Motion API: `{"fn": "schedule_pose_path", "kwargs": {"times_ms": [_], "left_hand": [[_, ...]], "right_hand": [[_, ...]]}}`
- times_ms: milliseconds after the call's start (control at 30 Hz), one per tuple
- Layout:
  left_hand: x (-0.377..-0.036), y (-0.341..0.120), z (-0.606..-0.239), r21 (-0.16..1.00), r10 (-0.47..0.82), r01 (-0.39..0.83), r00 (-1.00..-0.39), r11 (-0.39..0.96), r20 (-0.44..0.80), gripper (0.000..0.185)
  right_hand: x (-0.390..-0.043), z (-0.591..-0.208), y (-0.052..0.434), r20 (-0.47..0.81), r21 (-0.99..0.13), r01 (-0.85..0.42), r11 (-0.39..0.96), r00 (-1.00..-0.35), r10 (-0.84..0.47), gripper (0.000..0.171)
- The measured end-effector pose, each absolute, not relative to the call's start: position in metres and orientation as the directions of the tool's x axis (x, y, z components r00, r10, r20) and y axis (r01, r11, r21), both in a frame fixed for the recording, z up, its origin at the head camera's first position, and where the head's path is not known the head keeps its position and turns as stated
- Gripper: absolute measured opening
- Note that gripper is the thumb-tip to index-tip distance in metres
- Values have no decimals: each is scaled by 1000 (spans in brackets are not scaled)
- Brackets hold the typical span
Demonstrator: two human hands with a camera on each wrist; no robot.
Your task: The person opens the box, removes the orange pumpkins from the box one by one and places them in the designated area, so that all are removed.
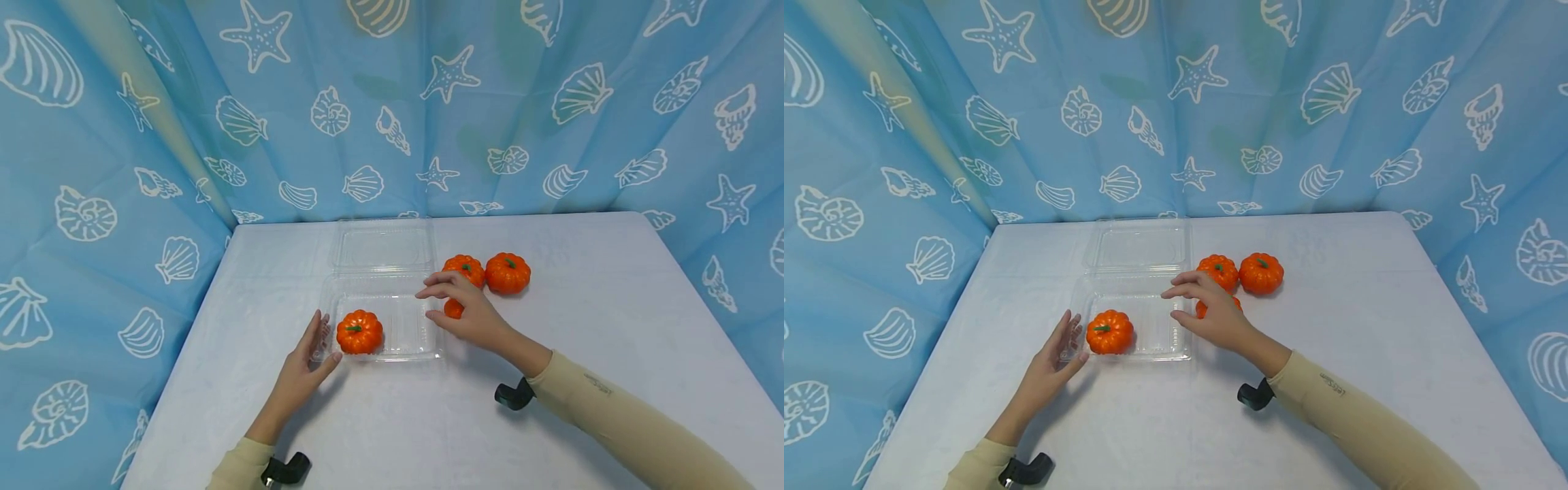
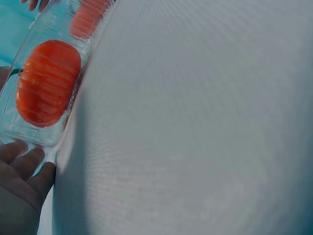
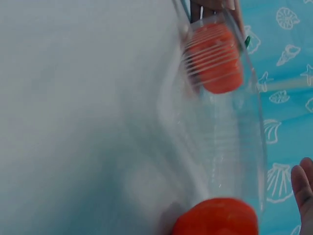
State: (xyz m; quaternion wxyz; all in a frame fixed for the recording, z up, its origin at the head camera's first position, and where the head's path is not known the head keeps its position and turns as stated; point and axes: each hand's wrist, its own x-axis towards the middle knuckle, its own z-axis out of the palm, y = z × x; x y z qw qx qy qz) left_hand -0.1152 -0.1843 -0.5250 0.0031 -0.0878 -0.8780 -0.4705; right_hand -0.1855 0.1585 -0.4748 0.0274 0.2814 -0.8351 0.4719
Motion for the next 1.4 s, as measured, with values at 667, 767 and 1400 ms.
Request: {"fn": "schedule_pose_path", "kwargs": {"times_ms": [667, 767, 1400], "left_hand": [[-116, -187, -525, 826, 153, 157, -984, 542, 86, 88], [-116, -187, -525, 824, 152, 146, -986, 548, 74, 89], [-116, -186, -525, 826, 154, 149, -985, 544, 77, 89]], "right_hand": [[-202, -463, 98, 170, -840, -424, 339, -799, -577, 39], [-205, -463, 90, 147, -845, -418, 333, -781, -607, 41], [-213, -474, 56, -14, -837, -386, 388, -694, -720, 45]]}}
